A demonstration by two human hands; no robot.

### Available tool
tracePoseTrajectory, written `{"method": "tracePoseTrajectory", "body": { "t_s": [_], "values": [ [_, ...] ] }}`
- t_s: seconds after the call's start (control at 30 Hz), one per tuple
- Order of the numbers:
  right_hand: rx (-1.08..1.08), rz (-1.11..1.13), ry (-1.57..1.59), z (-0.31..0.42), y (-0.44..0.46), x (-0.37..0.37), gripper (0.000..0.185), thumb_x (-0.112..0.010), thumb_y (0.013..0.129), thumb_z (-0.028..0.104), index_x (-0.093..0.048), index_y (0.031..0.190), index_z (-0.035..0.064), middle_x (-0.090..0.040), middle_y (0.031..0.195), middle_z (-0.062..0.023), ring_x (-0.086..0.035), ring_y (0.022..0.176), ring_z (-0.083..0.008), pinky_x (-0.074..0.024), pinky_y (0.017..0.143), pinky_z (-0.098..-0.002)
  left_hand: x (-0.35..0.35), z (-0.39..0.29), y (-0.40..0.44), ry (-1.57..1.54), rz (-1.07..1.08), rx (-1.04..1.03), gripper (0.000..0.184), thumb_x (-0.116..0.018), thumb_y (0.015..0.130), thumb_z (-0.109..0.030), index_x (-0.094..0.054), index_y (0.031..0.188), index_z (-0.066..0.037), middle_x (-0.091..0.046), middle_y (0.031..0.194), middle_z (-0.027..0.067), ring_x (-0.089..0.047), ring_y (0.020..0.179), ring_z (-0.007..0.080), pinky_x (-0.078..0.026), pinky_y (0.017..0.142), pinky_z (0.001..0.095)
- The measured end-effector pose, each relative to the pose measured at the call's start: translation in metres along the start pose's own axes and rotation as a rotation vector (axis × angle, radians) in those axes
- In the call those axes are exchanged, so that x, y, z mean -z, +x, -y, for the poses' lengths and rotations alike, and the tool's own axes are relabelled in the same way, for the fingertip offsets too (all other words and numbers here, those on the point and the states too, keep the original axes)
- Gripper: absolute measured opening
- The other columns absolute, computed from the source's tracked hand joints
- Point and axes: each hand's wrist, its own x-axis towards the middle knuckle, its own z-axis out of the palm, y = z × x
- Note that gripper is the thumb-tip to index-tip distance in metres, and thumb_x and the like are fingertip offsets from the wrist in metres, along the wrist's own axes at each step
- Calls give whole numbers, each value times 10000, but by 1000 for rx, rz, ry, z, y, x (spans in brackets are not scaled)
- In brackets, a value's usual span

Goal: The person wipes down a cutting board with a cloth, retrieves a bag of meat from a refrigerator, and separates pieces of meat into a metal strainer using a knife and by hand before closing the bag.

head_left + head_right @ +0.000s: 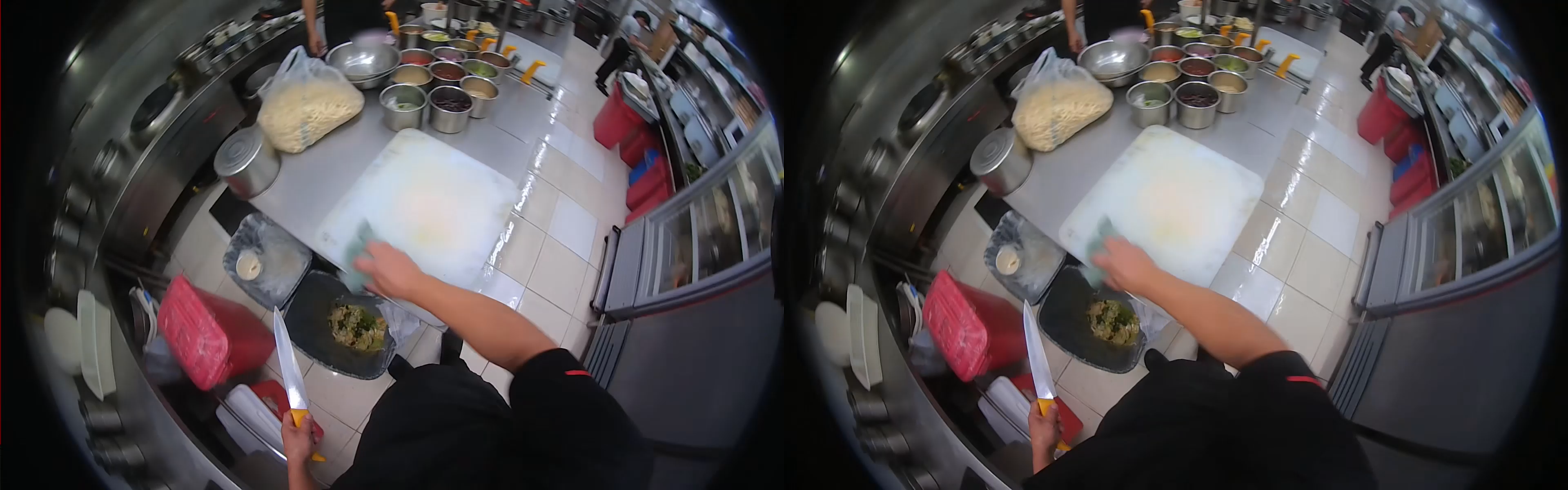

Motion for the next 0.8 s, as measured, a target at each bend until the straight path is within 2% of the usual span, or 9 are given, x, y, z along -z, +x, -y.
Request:
{"method": "tracePoseTrajectory", "body": {
  "t_s": [0.13,0.23,0.3,0.4,0.43,0.5,0.57,0.67,0.8],
  "values": [
    [-179,282,14,-5,-156,89,496,-792,683,162,-592,1137,175,-517,1231,-143,-538,1131,-379,-493,925,-460,0,-25,16,36,-9,-55,156,-598,931,-112,-500,1028,-40,-527,660,28,-499,465,108,-429,419,258],
    [-619,362,-159,-28,-207,141,474,-760,689,131,-617,1139,186,-575,1073,-141,-562,1052,-373,-505,867,-458,-6,-49,11,11,-27,-150,155,-579,927,-105,-501,1046,-42,-517,669,20,-494,477,105,-435,434,262],
    [-663,50,-169,-34,-194,157,463,-751,687,122,-622,1129,176,-577,1023,-144,-560,1032,-374,-499,859,-457,-12,-35,29,15,-18,-255,240,-601,911,-94,-530,1130,-29,-557,703,29,-520,510,97,-456,458,260],
    [-512,-279,-196,-49,-147,164,461,-743,686,113,-625,1127,171,-569,1013,-152,-556,1019,-370,-490,863,-452,-24,-53,52,89,24,-413,343,-615,897,-83,-556,1231,-34,-617,794,42,-566,585,86,-475,515,243],
    [-438,-354,-208,-54,-133,165,462,-741,685,111,-624,1129,170,-565,1021,-156,-554,1017,-368,-486,866,-451,-32,-45,76,221,-19,-653,413,-615,887,-108,-540,1287,-40,-615,836,62,-589,655,119,-505,598,279],
    [-348,-355,-195,-39,-99,150,499,-745,685,114,-619,1163,187,-552,1137,-170,-545,1021,-377,-480,866,-452,-53,-105,67,307,6,-724,547,-611,856,-192,-487,1363,-30,-623,911,189,-641,909,344,-506,846,422],
    [-262,-320,-209,-29,-74,111,508,-749,698,156,-613,1185,202,-545,1196,-160,-538,1044,-376,-471,873,-472,-77,-171,53,504,-12,-671,542,-573,841,-210,-506,1365,-90,-609,1015,220,-612,974,391,-485,884,448],
    [-154,-175,-373,-31,-59,41,495,-753,713,259,-613,1187,227,-550,1208,-114,-518,1100,-338,-425,908,-513,-122,-217,70,520,-49,-737,504,-574,834,-175,-529,1332,-116,-591,1075,231,-579,1024,399,-468,911,445],
    [-180,-142,-321,-32,-55,52,476,-745,716,261,-629,1178,256,-553,1220,-86,-508,1095,-315,-413,891,-467,-173,-257,95,631,-93,-854,460,-588,856,-196,-542,1311,-140,-581,1074,220,-568,1017,403,-472,898,460]
  ]
}}
